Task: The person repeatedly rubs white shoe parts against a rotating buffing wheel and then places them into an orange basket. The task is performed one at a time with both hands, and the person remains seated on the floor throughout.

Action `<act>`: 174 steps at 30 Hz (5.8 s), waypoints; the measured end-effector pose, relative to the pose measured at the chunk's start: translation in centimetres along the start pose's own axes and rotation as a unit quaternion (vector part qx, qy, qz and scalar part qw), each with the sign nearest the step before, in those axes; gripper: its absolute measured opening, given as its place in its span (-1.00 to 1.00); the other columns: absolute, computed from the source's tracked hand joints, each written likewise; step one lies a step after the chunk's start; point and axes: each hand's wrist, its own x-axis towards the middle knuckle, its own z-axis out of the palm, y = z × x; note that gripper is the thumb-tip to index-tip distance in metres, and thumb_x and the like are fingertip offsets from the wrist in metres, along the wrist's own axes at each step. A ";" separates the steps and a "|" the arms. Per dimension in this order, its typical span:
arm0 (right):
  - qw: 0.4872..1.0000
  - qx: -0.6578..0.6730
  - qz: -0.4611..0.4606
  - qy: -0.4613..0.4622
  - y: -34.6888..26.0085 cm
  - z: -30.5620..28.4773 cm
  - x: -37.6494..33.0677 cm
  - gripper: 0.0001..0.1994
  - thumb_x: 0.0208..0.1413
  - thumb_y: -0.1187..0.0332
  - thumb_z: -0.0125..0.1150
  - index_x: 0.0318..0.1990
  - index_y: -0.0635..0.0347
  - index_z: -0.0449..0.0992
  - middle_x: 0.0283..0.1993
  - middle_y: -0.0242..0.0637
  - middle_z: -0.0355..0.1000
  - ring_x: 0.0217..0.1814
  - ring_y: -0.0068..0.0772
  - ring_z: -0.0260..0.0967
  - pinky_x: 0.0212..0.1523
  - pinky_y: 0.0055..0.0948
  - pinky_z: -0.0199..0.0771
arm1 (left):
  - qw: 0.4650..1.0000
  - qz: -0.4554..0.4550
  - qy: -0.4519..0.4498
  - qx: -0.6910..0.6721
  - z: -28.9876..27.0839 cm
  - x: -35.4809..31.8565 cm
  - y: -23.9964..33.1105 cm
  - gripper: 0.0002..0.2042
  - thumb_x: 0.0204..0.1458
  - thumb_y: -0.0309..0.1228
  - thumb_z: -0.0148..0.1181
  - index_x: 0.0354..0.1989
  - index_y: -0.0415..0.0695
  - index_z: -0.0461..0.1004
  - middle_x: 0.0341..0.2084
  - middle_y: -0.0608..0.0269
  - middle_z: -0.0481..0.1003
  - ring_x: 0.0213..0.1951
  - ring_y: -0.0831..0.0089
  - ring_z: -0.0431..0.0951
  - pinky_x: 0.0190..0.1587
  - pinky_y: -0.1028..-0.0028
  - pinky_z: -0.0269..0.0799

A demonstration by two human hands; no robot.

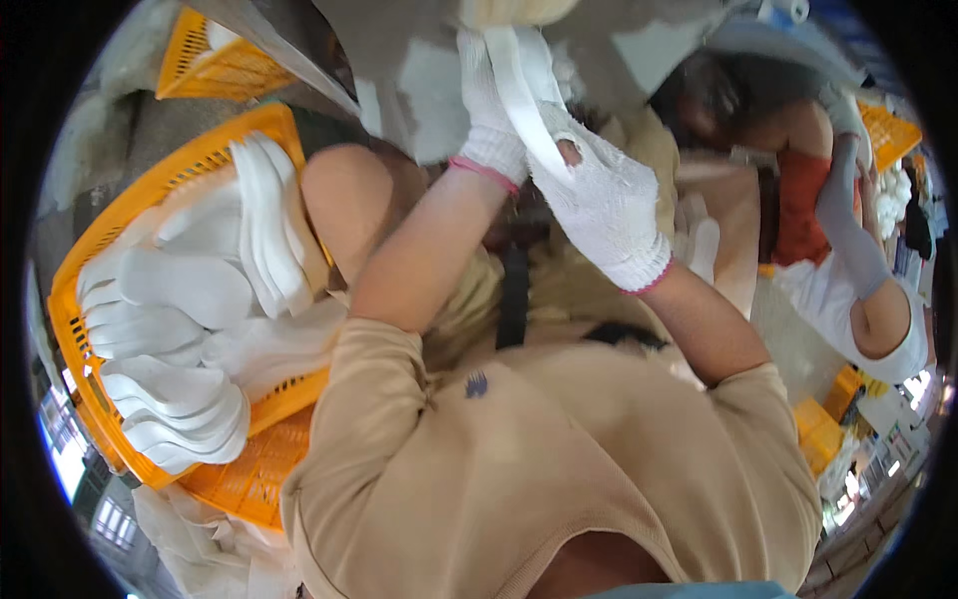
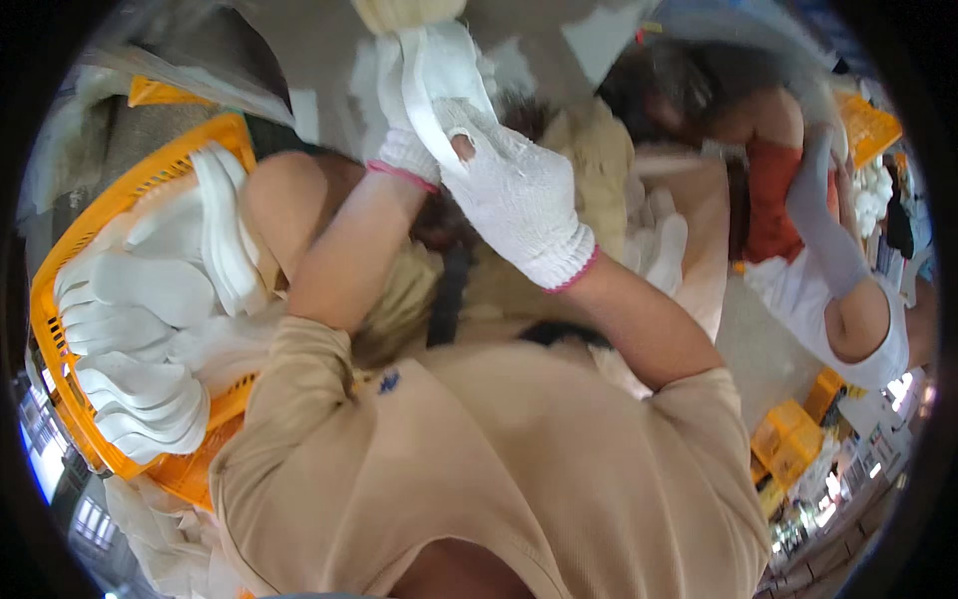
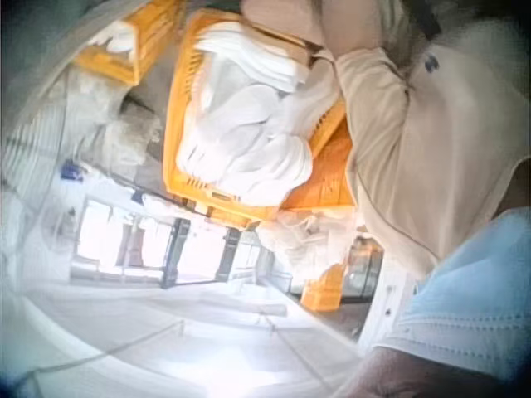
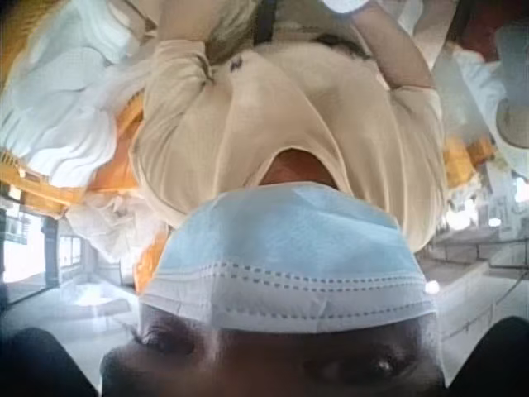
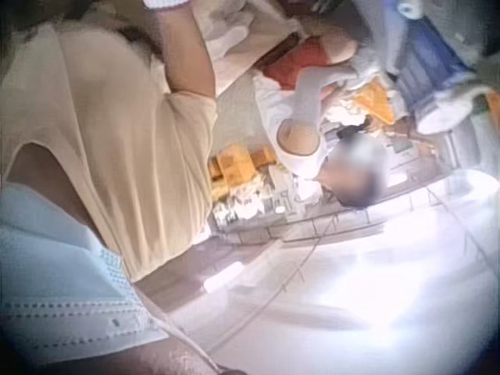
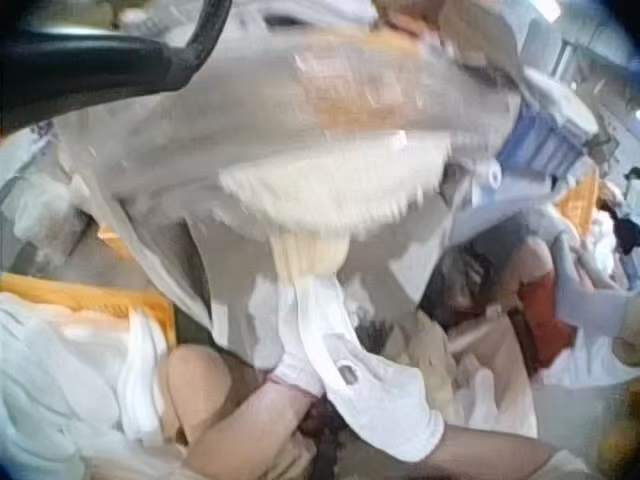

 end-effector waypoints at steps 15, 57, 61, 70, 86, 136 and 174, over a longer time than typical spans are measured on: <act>0.973 0.094 0.192 -0.088 0.7 1.2 9.3 -0.52 0.19 -0.15 0.20 -0.16 0.13 0.64 -0.30 -0.06 0.60 -0.27 0.09 0.59 -0.22 -0.08 0.59 | 0.979 0.140 0.117 0.095 -1.1 3.7 1.5 -0.57 0.42 -0.11 -0.10 0.15 -0.25 0.42 -0.03 0.05 0.56 -0.02 0.18 0.60 0.06 0.23 0.57; 0.990 -0.055 0.130 -0.009 -1.3 -0.5 6.7 -0.58 -0.04 -0.06 0.41 -0.14 0.01 0.68 -0.33 -0.26 0.64 -0.32 -0.15 0.63 -0.26 -0.25 0.61 | 0.958 0.020 0.182 0.221 2.4 -0.9 2.7 -0.23 0.27 0.28 -0.30 0.25 -0.20 0.40 0.02 -0.12 0.58 -0.05 -0.05 0.65 0.12 0.13 0.61; 0.987 -0.065 0.145 -0.001 -0.6 1.0 7.5 -0.60 0.01 -0.07 0.35 -0.15 0.02 0.69 -0.38 -0.22 0.62 -0.32 -0.15 0.64 -0.28 -0.21 0.62 | 0.984 -0.025 0.126 0.122 0.8 -0.1 3.1 -0.39 0.37 0.01 -0.32 0.16 -0.30 0.45 -0.01 -0.07 0.60 -0.02 0.06 0.65 0.10 0.14 0.61; 0.994 -0.061 0.070 0.064 0.6 0.4 6.1 -0.67 0.00 -0.04 0.35 -0.24 -0.04 0.67 -0.34 -0.21 0.63 -0.35 -0.13 0.64 -0.40 -0.25 0.58 | 0.998 0.001 0.032 0.049 3.5 -1.5 1.9 -0.51 0.40 -0.07 -0.14 0.15 -0.24 0.48 0.02 -0.04 0.59 0.05 0.07 0.62 0.19 0.18 0.56; 0.985 -0.057 0.137 0.082 -0.2 0.8 6.9 -0.55 -0.02 -0.12 0.42 -0.18 0.04 0.66 -0.38 -0.17 0.60 -0.36 -0.07 0.61 -0.35 -0.19 0.59 | 0.992 0.113 0.049 0.024 2.6 -0.6 -1.0 -0.38 0.35 0.16 -0.17 0.11 -0.22 0.46 -0.10 0.04 0.60 -0.04 0.11 0.63 0.08 0.19 0.58; 0.932 0.223 0.225 0.177 10.5 0.1 6.9 -0.46 -0.06 -0.20 0.39 -0.13 0.06 0.65 -0.28 -0.10 0.64 -0.20 0.04 0.63 -0.13 -0.12 0.61 | 0.825 0.181 0.066 0.532 2.2 7.5 -4.9 -0.51 0.44 -0.01 -0.19 0.28 -0.10 0.37 0.10 0.18 0.54 0.14 0.26 0.54 0.25 0.28 0.40; 0.798 0.477 0.351 -0.107 15.0 -5.3 11.8 -0.50 -0.15 0.18 0.53 -0.08 0.34 0.64 -0.18 -0.21 0.64 -0.10 -0.35 0.56 0.01 -0.40 0.52 | 0.935 0.088 0.210 0.272 5.6 9.8 -5.6 -0.35 0.42 0.19 -0.16 0.14 -0.20 0.52 -0.10 0.23 0.59 -0.11 0.31 0.56 0.01 0.41 0.51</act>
